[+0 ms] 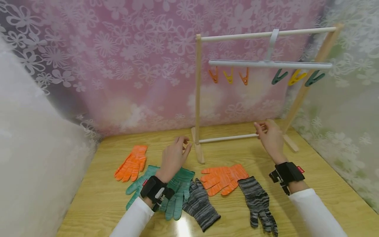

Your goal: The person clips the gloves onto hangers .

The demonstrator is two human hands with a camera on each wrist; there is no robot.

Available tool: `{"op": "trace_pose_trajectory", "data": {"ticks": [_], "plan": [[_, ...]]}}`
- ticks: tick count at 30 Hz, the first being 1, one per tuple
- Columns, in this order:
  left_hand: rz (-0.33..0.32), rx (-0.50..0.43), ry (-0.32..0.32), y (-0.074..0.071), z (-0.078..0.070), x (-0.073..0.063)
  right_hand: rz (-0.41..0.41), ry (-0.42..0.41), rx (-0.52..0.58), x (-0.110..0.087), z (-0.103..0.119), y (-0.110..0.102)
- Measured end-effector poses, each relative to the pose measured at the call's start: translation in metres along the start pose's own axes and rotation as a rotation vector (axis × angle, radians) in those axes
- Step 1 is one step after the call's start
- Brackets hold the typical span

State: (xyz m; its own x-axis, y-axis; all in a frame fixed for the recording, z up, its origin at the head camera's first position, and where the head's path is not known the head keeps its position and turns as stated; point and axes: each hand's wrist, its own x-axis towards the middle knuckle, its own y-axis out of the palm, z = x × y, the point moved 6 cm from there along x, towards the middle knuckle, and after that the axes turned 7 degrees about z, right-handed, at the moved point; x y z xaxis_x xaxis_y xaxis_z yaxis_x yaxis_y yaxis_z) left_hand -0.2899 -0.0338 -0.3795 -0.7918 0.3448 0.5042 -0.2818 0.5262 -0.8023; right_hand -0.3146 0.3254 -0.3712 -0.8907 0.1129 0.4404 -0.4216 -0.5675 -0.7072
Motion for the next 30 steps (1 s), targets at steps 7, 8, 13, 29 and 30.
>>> {"op": "trace_pose_trajectory", "data": {"ticks": [7, 8, 13, 29, 30], "plan": [[-0.047, -0.046, -0.028, -0.001, 0.009, 0.040, -0.141, 0.170, 0.066, 0.043, -0.045, -0.048], [-0.049, -0.063, -0.032, 0.000, 0.011, 0.045, -0.157, 0.194, 0.085, 0.048, -0.051, -0.054], [-0.046, -0.165, -0.055, 0.002, 0.015, 0.071, -0.140, 0.334, 0.116, 0.072, -0.083, -0.079], [0.040, -0.343, -0.147, 0.028, 0.014, 0.123, 0.103, 0.306, 0.202, 0.108, -0.139, -0.082], [0.032, -0.344, -0.141, 0.030, 0.013, 0.125, 0.095, 0.294, 0.182, 0.107, -0.141, -0.082]]}}
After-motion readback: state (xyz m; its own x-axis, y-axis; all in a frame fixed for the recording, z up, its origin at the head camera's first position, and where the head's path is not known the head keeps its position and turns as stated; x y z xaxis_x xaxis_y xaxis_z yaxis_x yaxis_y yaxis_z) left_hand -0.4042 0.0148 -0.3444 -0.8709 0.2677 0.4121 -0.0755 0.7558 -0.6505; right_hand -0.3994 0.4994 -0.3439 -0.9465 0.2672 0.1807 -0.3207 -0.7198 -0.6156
